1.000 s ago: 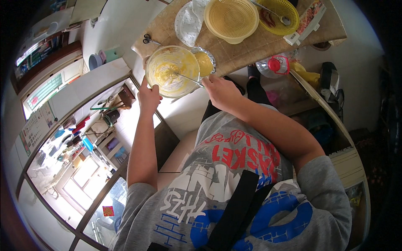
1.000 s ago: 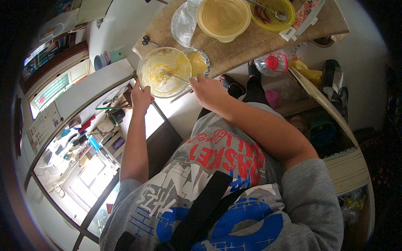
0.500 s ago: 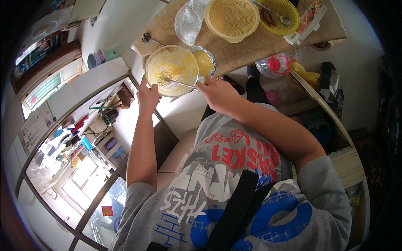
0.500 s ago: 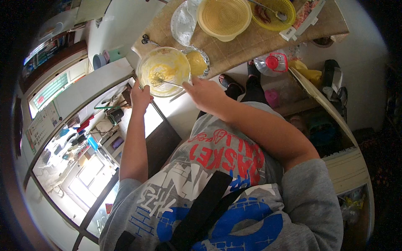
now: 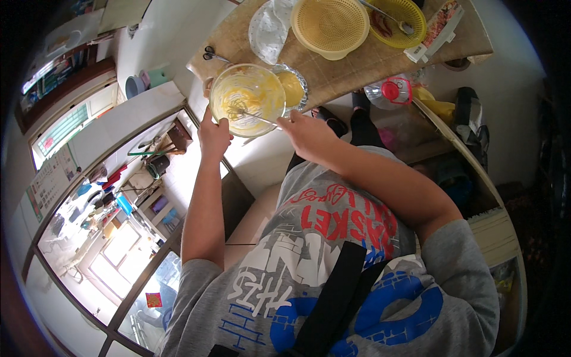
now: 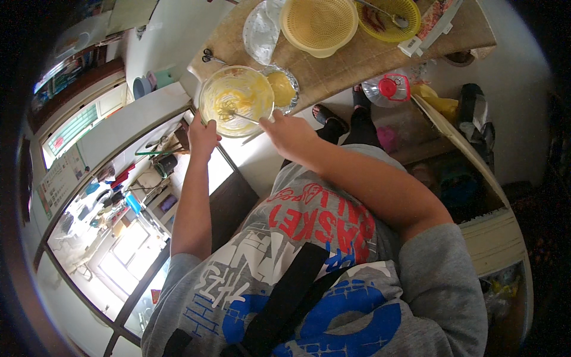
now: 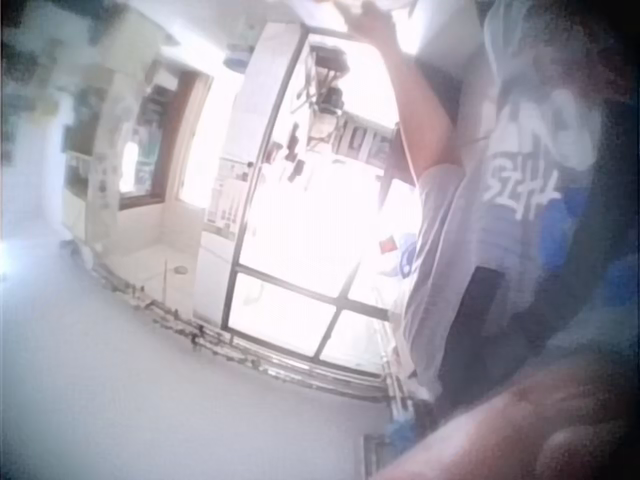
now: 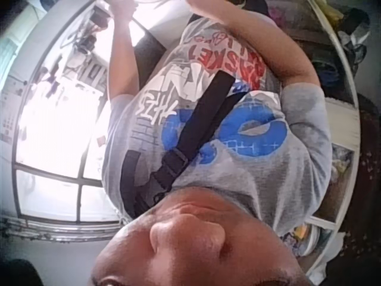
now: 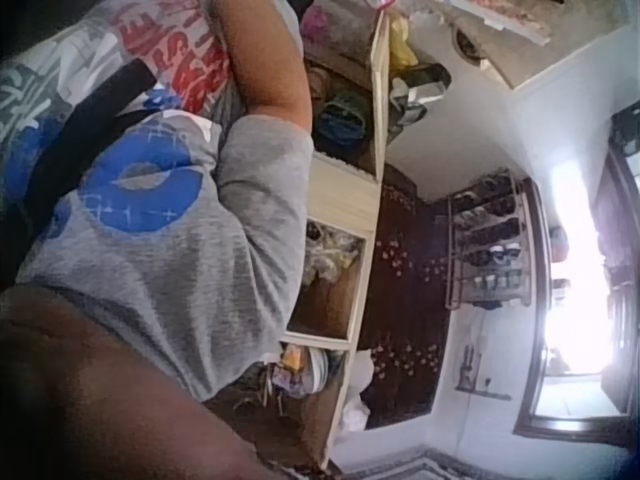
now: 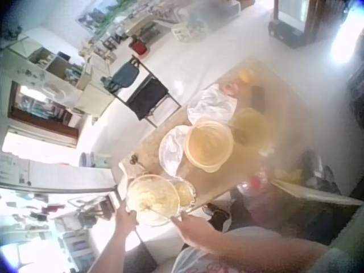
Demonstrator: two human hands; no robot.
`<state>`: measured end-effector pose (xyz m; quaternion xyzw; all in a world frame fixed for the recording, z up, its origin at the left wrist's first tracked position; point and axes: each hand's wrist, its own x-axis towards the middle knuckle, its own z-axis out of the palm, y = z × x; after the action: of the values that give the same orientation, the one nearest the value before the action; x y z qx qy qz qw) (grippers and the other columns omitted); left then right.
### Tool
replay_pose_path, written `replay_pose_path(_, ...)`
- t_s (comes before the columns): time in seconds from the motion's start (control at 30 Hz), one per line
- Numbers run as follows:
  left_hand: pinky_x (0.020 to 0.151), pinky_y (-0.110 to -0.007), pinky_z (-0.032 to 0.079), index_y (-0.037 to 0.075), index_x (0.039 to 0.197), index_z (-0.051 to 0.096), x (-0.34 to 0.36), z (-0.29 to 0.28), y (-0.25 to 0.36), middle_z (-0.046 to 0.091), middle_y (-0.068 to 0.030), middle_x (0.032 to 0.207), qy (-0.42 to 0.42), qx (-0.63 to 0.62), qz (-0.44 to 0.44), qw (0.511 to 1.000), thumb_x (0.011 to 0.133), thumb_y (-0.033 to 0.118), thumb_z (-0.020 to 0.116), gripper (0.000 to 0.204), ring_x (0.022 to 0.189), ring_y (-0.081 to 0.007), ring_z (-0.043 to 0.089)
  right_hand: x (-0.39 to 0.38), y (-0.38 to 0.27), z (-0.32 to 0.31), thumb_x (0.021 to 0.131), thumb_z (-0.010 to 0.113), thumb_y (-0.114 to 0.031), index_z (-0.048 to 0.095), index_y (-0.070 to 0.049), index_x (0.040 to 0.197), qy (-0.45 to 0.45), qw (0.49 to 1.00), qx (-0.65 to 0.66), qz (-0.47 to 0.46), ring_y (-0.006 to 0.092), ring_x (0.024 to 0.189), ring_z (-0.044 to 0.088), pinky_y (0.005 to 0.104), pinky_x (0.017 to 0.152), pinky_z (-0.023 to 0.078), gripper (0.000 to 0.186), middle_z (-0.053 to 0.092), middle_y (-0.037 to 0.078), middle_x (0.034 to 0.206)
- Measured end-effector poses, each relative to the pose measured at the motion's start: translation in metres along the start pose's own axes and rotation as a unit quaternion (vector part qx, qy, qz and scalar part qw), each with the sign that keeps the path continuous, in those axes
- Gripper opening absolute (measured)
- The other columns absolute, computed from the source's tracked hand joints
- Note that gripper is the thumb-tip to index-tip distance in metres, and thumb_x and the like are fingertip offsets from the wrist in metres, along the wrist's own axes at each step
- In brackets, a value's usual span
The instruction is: The person whisks a yellow mixture, likely eggs, in a clear glass bowl using a green-handled whisk. They hold the bowl steady with their left hand while whisking with their right hand. The person occasionally scrapes the sides of the bowl to incorporate the mixture.
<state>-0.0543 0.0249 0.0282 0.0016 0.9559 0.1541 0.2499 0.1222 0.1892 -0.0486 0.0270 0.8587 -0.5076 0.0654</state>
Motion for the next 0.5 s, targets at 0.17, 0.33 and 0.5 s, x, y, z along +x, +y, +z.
replay_pose_path(0.17, 0.044, -0.032, 0.052, 0.014, 0.148, 0.046, 0.003, -0.002, -0.007, 0.068, -0.0120, 0.071, -0.004, 0.008, 0.005, 1.000, 0.088, 0.006, 0.051, 0.060, 0.050, -0.0163, 0.064, 0.002, 0.008, -0.002, 0.086, 0.061, -0.008, 0.054, -0.001, 0.125, 0.017, 0.999, -0.028, 0.010, 0.0378, 0.085, 0.069, 0.0454, 0.066, 0.058, 0.040, 0.060, 0.024, 0.103)
replay_pose_path(0.33, 0.043, -0.031, 0.051, 0.014, 0.147, 0.046, 0.004, -0.001, -0.012, 0.067, -0.0109, 0.067, 0.001, -0.017, 0.004, 1.000, 0.088, 0.007, 0.050, 0.060, 0.049, -0.0151, 0.063, 0.002, -0.004, 0.009, 0.087, 0.061, -0.009, 0.055, -0.001, 0.125, -0.011, 0.999, 0.040, 0.006, 0.0371, 0.084, 0.069, 0.0453, 0.067, 0.058, 0.039, 0.060, 0.024, 0.102)
replay_pose_path(0.5, 0.042, -0.030, 0.049, 0.013, 0.147, 0.046, 0.003, -0.002, -0.018, 0.066, -0.0106, 0.066, -0.008, -0.021, 0.007, 1.000, 0.088, 0.007, 0.050, 0.059, 0.049, -0.0148, 0.062, 0.003, -0.001, -0.009, 0.087, 0.061, -0.009, 0.054, -0.002, 0.125, -0.014, 1.000, -0.023, 0.012, 0.0383, 0.085, 0.069, 0.0455, 0.069, 0.058, 0.040, 0.060, 0.024, 0.102)
